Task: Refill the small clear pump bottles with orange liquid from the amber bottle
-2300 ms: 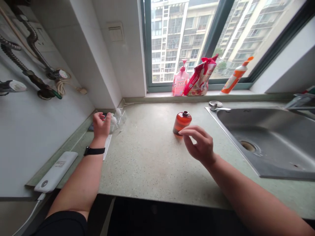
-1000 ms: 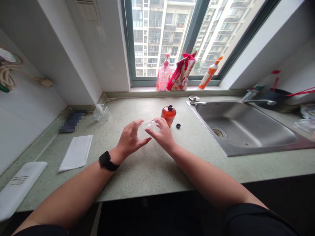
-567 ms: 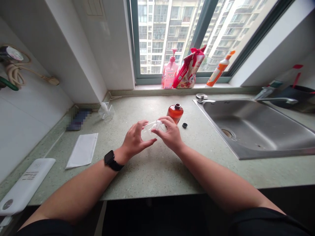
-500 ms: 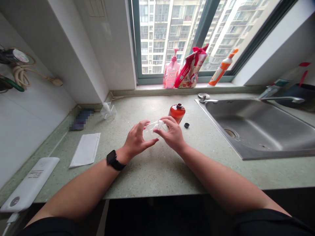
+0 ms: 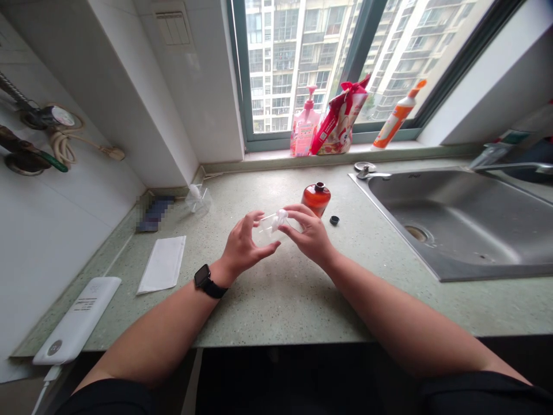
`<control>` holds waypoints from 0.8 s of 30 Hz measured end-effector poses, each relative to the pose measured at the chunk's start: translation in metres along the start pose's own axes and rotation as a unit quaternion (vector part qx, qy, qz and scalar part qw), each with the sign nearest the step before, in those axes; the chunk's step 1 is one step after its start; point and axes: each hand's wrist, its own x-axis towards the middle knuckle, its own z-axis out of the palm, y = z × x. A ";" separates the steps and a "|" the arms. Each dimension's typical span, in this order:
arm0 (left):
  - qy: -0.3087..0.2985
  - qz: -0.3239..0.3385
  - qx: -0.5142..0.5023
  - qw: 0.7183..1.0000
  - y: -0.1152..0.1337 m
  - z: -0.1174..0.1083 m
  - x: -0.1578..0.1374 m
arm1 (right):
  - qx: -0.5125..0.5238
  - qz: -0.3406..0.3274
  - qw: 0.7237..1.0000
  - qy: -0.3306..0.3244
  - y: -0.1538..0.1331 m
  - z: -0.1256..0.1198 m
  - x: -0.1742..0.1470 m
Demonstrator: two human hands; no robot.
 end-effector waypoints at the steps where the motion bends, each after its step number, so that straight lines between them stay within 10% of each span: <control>1: 0.002 -0.005 -0.001 1.000 -0.001 -0.001 0.000 | 0.013 0.016 1.000 0.011 0.003 0.000 0.001; 24: 0.007 -0.022 -0.009 1.000 -0.004 -0.002 0.000 | 0.105 0.089 0.990 -0.010 0.015 0.003 -0.003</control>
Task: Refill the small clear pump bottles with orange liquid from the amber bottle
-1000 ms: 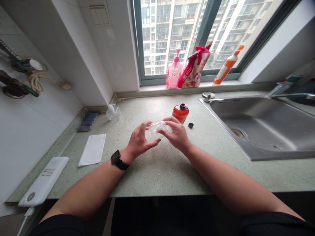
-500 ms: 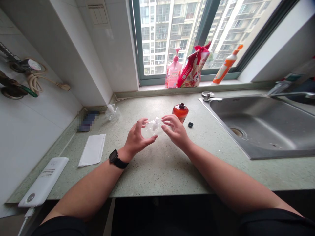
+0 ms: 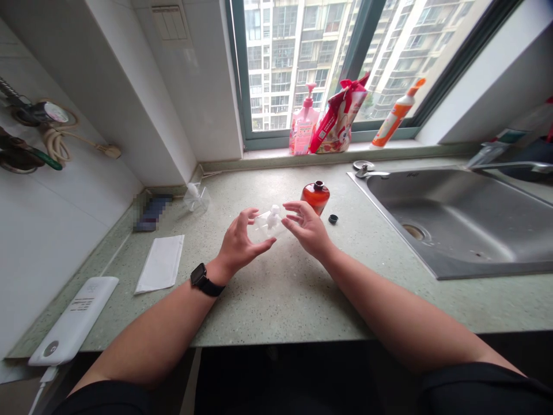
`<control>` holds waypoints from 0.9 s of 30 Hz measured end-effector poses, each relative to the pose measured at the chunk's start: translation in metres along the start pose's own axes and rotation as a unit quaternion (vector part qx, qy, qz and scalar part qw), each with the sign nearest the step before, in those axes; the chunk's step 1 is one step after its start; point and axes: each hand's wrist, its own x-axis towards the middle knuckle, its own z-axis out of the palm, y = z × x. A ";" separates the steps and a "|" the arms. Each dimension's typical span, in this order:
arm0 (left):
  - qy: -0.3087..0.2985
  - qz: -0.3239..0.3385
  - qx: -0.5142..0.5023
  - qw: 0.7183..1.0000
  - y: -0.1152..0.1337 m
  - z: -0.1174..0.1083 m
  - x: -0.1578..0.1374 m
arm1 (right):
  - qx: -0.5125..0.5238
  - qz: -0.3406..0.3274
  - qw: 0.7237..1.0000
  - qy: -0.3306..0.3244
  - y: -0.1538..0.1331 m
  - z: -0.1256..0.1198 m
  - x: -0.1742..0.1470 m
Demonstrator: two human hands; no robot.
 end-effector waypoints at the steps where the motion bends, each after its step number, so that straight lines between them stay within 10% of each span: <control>1: 0.001 -0.006 0.000 1.000 -0.001 -0.001 0.000 | 0.009 0.005 1.000 0.002 0.000 0.000 0.000; 27: 0.002 0.063 0.026 0.998 -0.002 0.003 0.000 | -0.044 -0.052 0.996 -0.049 -0.014 0.003 -0.007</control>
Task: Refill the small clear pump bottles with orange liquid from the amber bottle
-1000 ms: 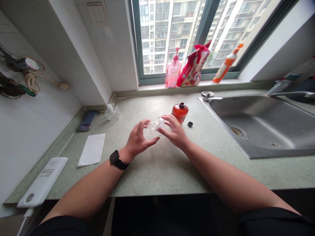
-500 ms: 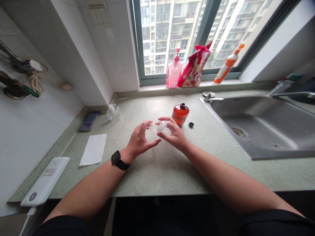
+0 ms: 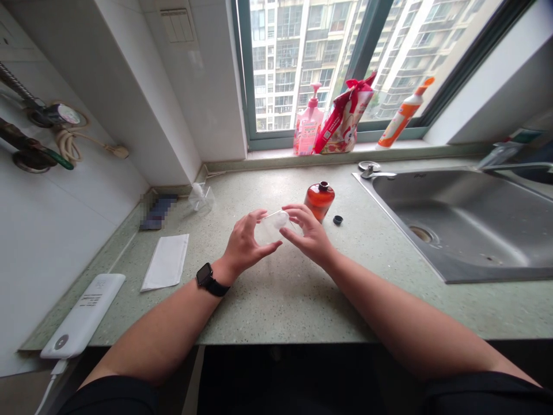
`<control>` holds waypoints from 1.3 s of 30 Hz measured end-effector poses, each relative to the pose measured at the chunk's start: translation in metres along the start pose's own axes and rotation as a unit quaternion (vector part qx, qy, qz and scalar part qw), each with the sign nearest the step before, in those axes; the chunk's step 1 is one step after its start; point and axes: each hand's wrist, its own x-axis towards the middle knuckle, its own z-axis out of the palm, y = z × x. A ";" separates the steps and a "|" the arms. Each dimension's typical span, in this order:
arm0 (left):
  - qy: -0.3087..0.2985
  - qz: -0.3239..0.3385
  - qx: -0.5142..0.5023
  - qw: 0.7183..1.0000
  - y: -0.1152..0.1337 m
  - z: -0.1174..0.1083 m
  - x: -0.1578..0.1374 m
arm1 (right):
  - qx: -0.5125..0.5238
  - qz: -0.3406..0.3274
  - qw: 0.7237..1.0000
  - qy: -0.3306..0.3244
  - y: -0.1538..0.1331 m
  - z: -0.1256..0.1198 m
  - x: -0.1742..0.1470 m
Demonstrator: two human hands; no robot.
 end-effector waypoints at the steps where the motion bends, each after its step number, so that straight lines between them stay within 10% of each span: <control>1: -0.005 0.013 0.008 1.000 0.001 0.000 0.000 | -0.015 -0.008 1.000 -0.007 -0.002 0.000 0.000; 24: -0.010 -0.006 0.097 0.995 -0.003 -0.006 0.002 | -0.032 0.001 0.999 -0.026 -0.015 -0.039 0.020; 39: 0.006 -0.016 0.124 0.992 -0.005 -0.004 0.004 | -0.289 -0.097 0.949 -0.086 -0.023 -0.075 0.024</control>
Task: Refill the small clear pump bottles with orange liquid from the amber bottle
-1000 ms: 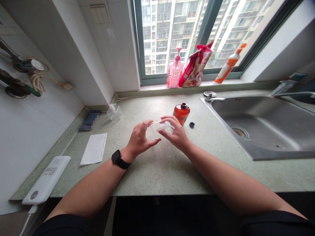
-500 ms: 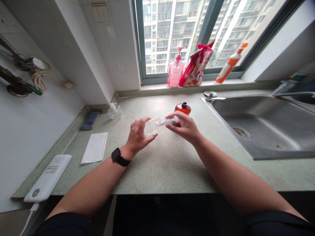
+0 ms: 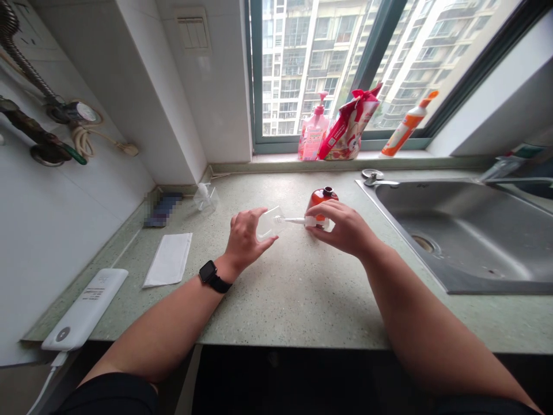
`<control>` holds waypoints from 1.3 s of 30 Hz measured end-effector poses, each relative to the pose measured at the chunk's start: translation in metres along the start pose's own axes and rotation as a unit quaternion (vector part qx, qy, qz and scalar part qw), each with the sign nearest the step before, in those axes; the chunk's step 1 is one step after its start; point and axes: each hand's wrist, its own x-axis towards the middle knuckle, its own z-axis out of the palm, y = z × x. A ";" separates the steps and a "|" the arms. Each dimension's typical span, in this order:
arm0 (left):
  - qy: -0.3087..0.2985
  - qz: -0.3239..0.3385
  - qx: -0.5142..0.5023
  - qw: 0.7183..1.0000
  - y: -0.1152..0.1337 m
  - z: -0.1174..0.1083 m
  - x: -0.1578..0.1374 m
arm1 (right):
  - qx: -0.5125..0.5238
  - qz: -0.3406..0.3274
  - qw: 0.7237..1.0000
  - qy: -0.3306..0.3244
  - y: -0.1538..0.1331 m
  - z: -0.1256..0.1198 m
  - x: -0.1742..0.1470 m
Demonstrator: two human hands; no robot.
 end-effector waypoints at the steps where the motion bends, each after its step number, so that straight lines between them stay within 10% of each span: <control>1: 0.001 0.001 0.000 1.000 0.000 0.000 0.000 | -0.005 -0.001 1.000 -0.010 0.002 -0.001 -0.001; 7: 0.023 0.006 -0.029 0.999 -0.001 0.000 0.001 | 0.046 0.029 0.998 -0.028 0.011 -0.021 -0.005; 17: 0.025 0.005 -0.074 0.997 0.000 0.001 0.000 | 0.161 0.263 0.944 0.116 0.079 -0.099 -0.039; 28: 0.027 -0.011 -0.101 0.994 -0.003 0.001 -0.001 | -0.022 0.402 0.899 -0.174 0.134 -0.096 -0.062; 39: 0.021 -0.017 -0.112 0.993 -0.005 0.002 0.000 | -0.081 0.401 0.891 -0.196 0.148 -0.084 -0.065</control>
